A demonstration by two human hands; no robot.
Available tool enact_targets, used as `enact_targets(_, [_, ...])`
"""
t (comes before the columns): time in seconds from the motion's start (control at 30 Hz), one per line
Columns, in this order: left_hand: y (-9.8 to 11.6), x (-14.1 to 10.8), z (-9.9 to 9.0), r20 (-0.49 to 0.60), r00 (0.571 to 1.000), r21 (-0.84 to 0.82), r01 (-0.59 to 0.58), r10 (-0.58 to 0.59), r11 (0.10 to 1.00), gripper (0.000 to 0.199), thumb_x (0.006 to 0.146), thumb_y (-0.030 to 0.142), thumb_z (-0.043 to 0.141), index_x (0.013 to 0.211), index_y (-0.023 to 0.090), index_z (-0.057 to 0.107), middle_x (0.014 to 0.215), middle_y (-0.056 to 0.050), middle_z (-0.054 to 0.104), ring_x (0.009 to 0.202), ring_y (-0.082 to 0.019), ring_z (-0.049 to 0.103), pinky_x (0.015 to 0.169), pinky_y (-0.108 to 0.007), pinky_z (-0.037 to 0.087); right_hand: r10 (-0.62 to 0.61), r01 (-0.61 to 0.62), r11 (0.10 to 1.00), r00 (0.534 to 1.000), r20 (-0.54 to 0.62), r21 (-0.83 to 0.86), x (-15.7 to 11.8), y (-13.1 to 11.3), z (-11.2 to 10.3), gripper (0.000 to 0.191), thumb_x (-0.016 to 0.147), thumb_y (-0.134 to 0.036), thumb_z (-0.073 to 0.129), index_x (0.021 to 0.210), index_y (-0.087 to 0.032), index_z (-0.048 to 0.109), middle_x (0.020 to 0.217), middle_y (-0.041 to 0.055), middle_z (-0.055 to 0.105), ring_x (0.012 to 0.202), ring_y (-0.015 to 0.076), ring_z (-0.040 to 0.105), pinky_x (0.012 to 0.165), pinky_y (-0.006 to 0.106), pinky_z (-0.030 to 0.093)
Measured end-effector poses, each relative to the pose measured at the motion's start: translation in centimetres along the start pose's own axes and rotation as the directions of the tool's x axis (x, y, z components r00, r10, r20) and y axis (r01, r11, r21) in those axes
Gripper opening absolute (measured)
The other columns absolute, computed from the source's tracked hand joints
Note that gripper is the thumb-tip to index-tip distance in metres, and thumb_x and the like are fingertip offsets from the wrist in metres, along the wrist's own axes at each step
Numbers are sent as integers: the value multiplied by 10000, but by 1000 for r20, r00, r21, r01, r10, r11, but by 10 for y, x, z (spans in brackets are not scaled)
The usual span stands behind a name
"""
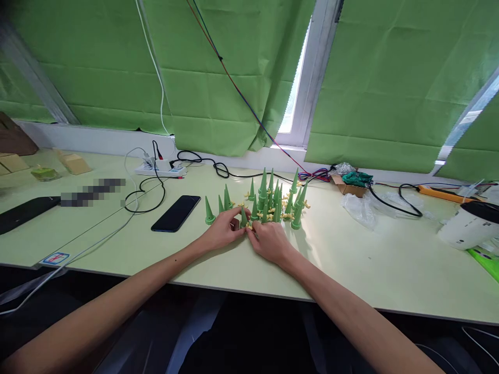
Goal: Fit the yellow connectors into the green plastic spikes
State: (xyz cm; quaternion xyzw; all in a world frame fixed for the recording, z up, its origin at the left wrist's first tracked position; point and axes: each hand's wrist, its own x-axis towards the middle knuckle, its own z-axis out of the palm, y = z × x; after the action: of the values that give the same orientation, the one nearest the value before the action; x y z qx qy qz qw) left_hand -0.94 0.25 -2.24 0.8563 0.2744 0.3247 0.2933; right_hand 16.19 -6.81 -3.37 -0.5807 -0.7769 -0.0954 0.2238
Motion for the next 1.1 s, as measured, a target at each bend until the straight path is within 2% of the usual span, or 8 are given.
enact_targets(0.2, [1,-2,0,-27,999,43,-19,21,999,345,786,200,580,1128,214,535,1086,-38,605,546,-65,485,533,-227,429,47,-45,996,999,22,-78,0,-3,1,308,957,-317,430,738,-174,593,581,38,630,504,157,561,526,283,227])
enact_targets(0.5, [0,-1,3,-115,991,147,-57,75,987,144,862,204,508,994,196,564,913,-11,635,526,-72,468,552,-235,405,139,-135,975,990,7,-176,1,0,3,295,934,-309,462,728,-170,620,593,56,647,547,191,609,532,291,249])
enact_targets(0.93, [8,-4,3,36,992,246,-126,121,961,135,854,158,472,859,174,605,688,10,593,583,-111,507,564,-238,372,281,-274,930,960,-6,-244,3,-4,-4,342,919,-308,451,691,-161,660,625,67,678,588,185,633,538,263,294])
enact_targets(1.1, [10,-6,2,73,986,275,-162,147,948,130,861,158,468,880,177,595,715,5,597,612,-113,512,562,-230,365,295,-290,919,955,-21,-268,3,-3,-4,341,919,-308,451,686,-168,658,633,67,686,590,195,641,528,267,281])
